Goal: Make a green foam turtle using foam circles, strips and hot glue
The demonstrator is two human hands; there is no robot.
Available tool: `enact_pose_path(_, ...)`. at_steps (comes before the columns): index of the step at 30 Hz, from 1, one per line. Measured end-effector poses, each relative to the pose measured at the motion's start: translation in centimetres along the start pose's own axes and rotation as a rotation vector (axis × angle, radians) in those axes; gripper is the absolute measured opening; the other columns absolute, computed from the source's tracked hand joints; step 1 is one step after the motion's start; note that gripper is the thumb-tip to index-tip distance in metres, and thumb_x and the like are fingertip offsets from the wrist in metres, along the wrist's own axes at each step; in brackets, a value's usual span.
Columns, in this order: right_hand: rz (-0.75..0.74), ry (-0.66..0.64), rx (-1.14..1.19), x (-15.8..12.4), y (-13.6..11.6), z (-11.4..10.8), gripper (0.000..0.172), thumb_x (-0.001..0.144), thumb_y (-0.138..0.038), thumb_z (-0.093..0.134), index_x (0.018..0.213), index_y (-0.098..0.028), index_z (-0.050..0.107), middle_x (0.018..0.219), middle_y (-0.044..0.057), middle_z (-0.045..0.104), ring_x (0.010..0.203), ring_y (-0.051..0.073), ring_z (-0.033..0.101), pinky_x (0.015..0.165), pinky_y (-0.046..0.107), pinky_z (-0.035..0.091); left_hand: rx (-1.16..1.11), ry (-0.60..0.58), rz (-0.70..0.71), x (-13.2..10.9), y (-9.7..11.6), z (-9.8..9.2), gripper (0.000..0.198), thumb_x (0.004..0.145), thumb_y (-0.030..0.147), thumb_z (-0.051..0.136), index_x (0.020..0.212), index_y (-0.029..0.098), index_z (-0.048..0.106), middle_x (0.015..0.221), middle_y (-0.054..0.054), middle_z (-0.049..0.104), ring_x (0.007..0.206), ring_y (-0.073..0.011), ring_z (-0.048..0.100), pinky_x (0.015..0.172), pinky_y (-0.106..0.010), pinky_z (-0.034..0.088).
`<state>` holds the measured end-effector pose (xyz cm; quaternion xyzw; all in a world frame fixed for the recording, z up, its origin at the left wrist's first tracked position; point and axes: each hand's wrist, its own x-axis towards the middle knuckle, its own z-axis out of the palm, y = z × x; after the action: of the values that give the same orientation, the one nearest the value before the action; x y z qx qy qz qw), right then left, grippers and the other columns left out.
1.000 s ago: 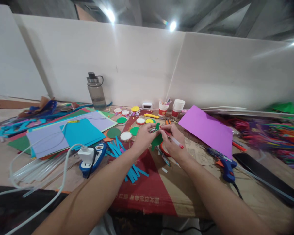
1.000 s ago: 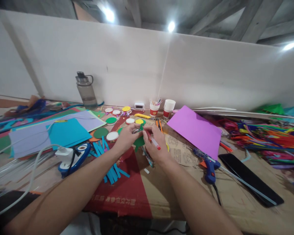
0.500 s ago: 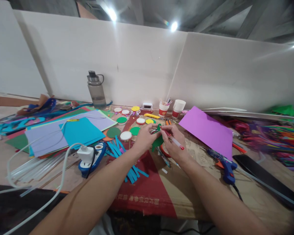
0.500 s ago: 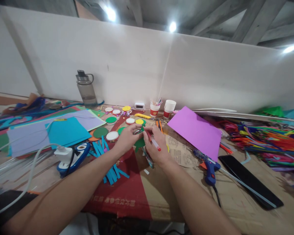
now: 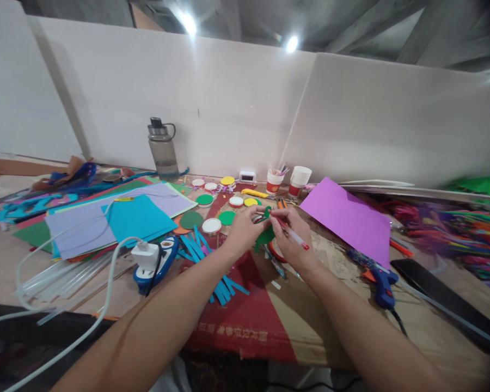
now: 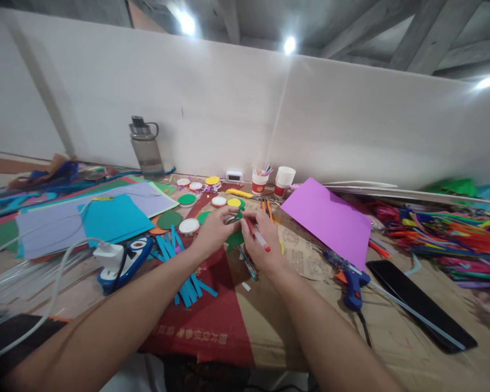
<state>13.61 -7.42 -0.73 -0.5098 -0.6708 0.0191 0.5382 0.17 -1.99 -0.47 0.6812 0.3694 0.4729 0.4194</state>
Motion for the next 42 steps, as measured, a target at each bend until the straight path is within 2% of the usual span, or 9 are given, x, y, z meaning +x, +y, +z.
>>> enact_pose_path(20,-0.001,0.003,-0.010,0.03,-0.08,-0.01,0.012,0.089,-0.030,0.053,0.096,-0.024,0.061,0.090,0.005,0.070,0.081,0.022,0.066,0.075,0.037,0.054,-0.034,-0.011,0.029,0.18,-0.95,0.10,0.025,0.076,0.025,0.072,0.100,0.017,0.072,0.108,-0.009,0.073,0.103,-0.0232,0.067,0.088,-0.033,0.054)
enact_pose_path(42,-0.014,0.019,-0.007,-0.05,0.15,0.07,0.013,0.089,-0.030,0.053,0.096,-0.024,0.062,0.091,0.005,0.070,0.082,0.021,0.066,0.075,0.036,0.053,-0.013,0.002,0.038,0.12,-0.86,0.21,0.022,0.076,0.025,0.072,0.097,0.018,0.072,0.104,-0.007,0.074,0.099,-0.0221,0.068,0.088,-0.032,0.054)
